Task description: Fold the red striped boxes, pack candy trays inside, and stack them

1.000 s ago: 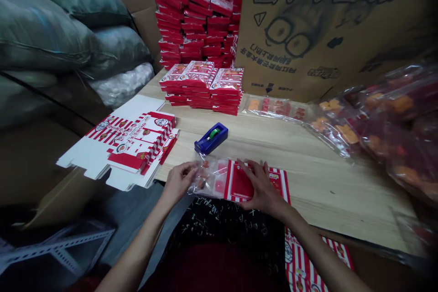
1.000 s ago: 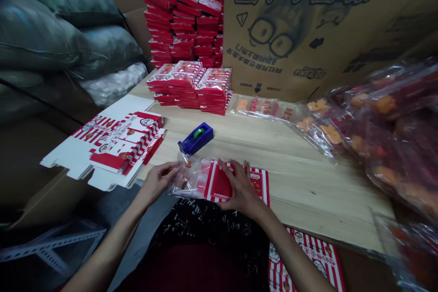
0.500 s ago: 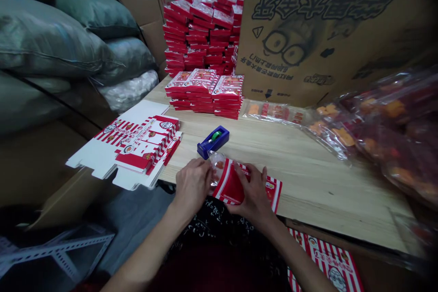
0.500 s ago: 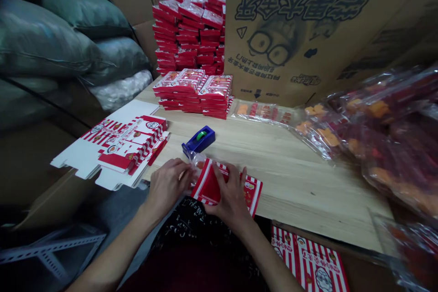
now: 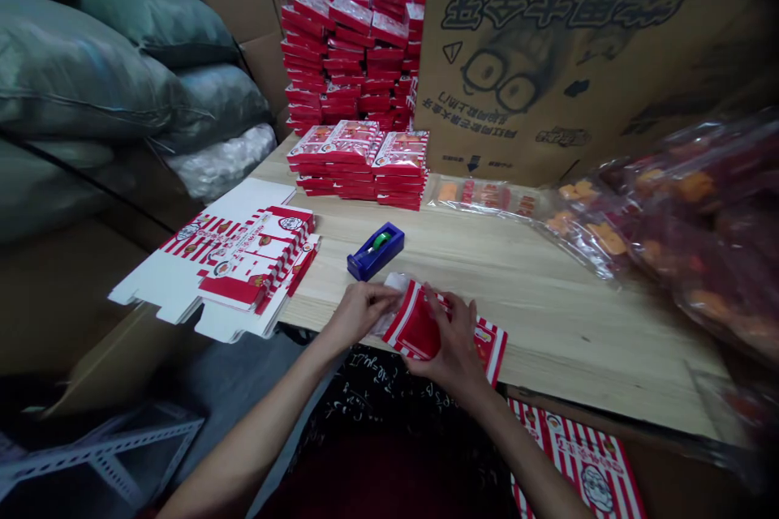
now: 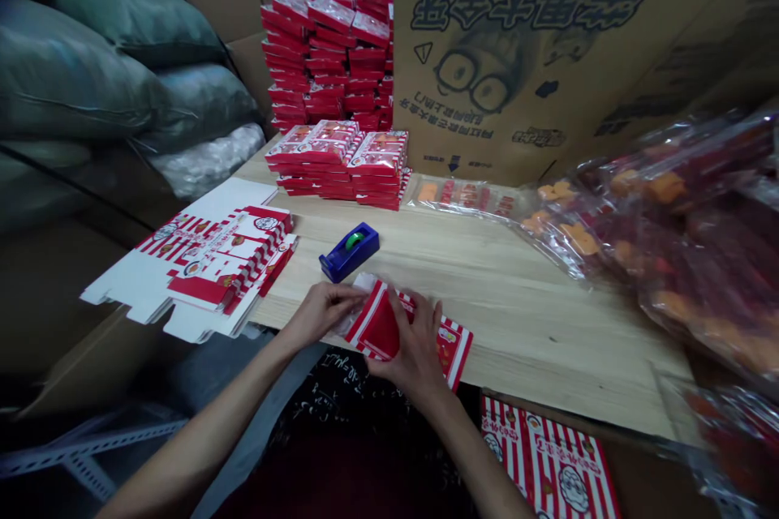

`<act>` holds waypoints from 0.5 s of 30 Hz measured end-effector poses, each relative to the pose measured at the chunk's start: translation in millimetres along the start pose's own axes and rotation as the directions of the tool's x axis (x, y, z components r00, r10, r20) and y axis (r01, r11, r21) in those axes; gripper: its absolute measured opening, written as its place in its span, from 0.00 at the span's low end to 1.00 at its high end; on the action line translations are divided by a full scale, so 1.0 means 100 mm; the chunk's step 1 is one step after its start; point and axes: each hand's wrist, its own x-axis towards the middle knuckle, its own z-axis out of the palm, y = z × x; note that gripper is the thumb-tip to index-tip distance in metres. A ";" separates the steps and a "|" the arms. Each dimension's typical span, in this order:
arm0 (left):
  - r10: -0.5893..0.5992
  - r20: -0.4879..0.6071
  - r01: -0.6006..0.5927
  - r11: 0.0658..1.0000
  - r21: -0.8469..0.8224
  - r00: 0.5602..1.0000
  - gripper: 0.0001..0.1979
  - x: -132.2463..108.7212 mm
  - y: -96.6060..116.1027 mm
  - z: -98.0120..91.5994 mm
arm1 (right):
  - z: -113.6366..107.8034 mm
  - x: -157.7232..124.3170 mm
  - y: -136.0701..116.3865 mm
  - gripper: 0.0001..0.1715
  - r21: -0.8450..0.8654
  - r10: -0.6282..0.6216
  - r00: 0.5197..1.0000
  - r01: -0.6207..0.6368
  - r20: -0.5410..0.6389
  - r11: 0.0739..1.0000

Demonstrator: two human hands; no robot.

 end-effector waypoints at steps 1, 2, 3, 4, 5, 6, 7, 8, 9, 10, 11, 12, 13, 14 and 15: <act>0.034 -0.045 -0.035 0.999 -0.024 0.998 0.14 -0.04 0.04 0.01 | -0.02 0.02 -0.01 0.74 0.001 0.042 0.999 -0.042 -0.032 0.999; 0.061 -0.119 -0.068 0.996 -0.051 0.991 0.16 -0.09 0.10 0.03 | -0.04 0.03 -0.04 0.74 0.008 0.091 0.993 -0.090 -0.072 0.996; 0.069 -0.206 -0.090 0.992 -0.092 0.976 0.21 -0.15 0.16 0.07 | -0.06 0.04 -0.08 0.74 0.023 0.143 0.982 -0.142 -0.120 0.990; 0.046 -0.269 -0.090 0.984 -0.155 0.962 0.26 -0.21 0.22 0.11 | -0.09 0.05 -0.15 0.73 0.051 0.194 0.967 -0.189 -0.166 0.981; -0.005 -0.285 -0.068 0.967 -0.244 0.958 0.31 -0.28 0.28 0.16 | -0.11 0.04 -0.22 0.73 0.093 0.240 0.950 -0.226 -0.199 0.970; -0.066 -0.252 -0.027 0.937 -0.348 0.965 0.33 -0.34 0.32 0.21 | -0.13 0.01 -0.31 0.74 0.146 0.278 0.935 -0.250 -0.219 0.957; -0.116 -0.188 0.021 0.896 -0.443 0.975 0.32 -0.40 0.35 0.24 | -0.17 -0.04 -0.38 0.74 0.205 0.309 0.923 -0.264 -0.229 0.942; -0.142 -0.113 0.066 0.858 -0.509 0.983 0.29 -0.46 0.37 0.27 | -0.21 -0.10 -0.45 0.74 0.269 0.336 0.914 -0.273 -0.226 0.924; -0.150 -0.045 0.102 0.833 -0.543 0.988 0.26 -0.51 0.38 0.28 | -0.25 -0.18 -0.50 0.74 0.342 0.366 0.906 -0.282 -0.212 0.896; -0.146 0.000 0.122 0.825 -0.552 0.989 0.23 -0.57 0.37 0.27 | -0.31 -0.26 -0.53 0.72 0.421 0.401 0.896 -0.295 -0.189 0.858; -0.137 0.035 0.133 0.826 -0.548 0.990 0.21 -0.61 0.35 0.26 | -0.37 -0.35 -0.53 0.68 0.506 0.441 0.884 -0.313 -0.153 0.804; -0.126 0.080 0.150 0.828 -0.541 0.989 0.20 -0.66 0.32 0.24 | -0.42 -0.44 -0.51 0.61 0.589 0.480 0.872 -0.337 -0.099 0.734; -0.119 0.134 0.174 0.825 -0.537 0.984 0.19 -0.71 0.28 0.23 | -0.46 -0.52 -0.48 0.52 0.663 0.513 0.858 -0.367 -0.031 0.653; -0.122 0.187 0.206 0.818 -0.537 0.975 0.20 -0.75 0.24 0.24 | -0.47 -0.59 -0.43 0.43 0.720 0.539 0.841 -0.398 0.040 0.568; -0.136 0.228 0.241 0.808 -0.538 0.964 0.20 -0.80 0.18 0.27 | -0.46 -0.65 -0.39 0.37 0.759 0.559 0.823 -0.427 0.102 0.491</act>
